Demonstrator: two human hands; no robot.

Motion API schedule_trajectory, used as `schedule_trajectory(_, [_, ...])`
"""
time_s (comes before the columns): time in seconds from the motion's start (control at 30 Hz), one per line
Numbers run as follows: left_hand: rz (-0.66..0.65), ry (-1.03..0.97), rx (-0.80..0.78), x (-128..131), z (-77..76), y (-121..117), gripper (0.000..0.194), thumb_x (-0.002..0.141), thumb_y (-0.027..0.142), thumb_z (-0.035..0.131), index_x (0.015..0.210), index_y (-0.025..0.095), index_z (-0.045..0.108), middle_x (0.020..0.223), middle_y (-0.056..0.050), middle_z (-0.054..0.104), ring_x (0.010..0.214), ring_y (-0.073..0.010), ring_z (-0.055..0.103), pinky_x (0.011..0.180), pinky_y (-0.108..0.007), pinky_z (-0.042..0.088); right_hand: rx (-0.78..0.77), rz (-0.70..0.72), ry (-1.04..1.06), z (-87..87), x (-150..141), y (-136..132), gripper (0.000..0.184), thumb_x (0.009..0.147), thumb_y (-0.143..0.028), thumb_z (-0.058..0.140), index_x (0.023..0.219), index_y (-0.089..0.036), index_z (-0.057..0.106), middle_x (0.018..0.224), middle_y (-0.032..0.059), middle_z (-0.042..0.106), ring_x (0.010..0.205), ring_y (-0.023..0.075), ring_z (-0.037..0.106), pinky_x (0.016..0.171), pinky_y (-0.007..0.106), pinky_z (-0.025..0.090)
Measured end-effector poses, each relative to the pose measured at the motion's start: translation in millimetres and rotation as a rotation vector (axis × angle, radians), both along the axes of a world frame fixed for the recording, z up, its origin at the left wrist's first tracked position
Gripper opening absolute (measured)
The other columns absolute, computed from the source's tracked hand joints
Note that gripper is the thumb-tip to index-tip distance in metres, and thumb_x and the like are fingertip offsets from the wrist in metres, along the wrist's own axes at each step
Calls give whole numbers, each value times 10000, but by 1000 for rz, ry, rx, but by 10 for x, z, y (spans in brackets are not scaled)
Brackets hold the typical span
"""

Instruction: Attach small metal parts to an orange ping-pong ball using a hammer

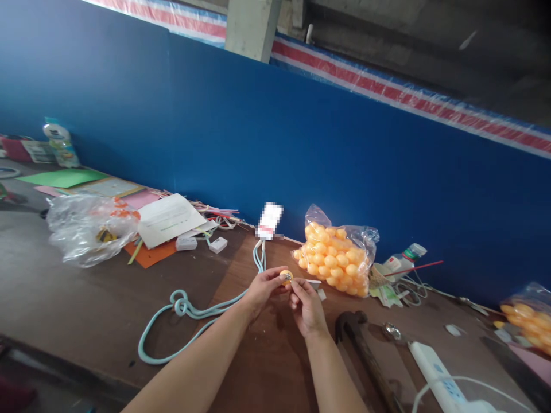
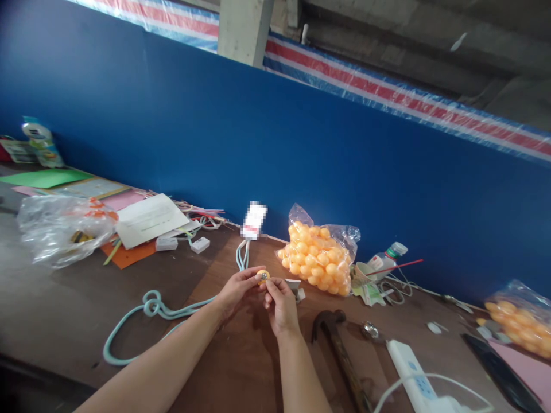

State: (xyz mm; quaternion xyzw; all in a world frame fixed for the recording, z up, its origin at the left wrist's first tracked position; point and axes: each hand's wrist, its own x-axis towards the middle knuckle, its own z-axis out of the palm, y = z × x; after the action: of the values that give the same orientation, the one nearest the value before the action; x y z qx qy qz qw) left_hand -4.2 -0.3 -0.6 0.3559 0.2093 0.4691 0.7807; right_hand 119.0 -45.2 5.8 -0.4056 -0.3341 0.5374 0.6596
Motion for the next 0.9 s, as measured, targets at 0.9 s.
schedule_trajectory(0.9, [3, 15, -9, -9, 14, -12, 418, 681, 297, 727, 1053, 129, 638, 951, -99, 669, 740, -133, 631, 801, -314, 494, -9, -10, -9, 16, -18, -10, 150, 688, -276, 711, 751, -186, 609, 668, -8, 644, 424, 36, 392, 382, 157, 303])
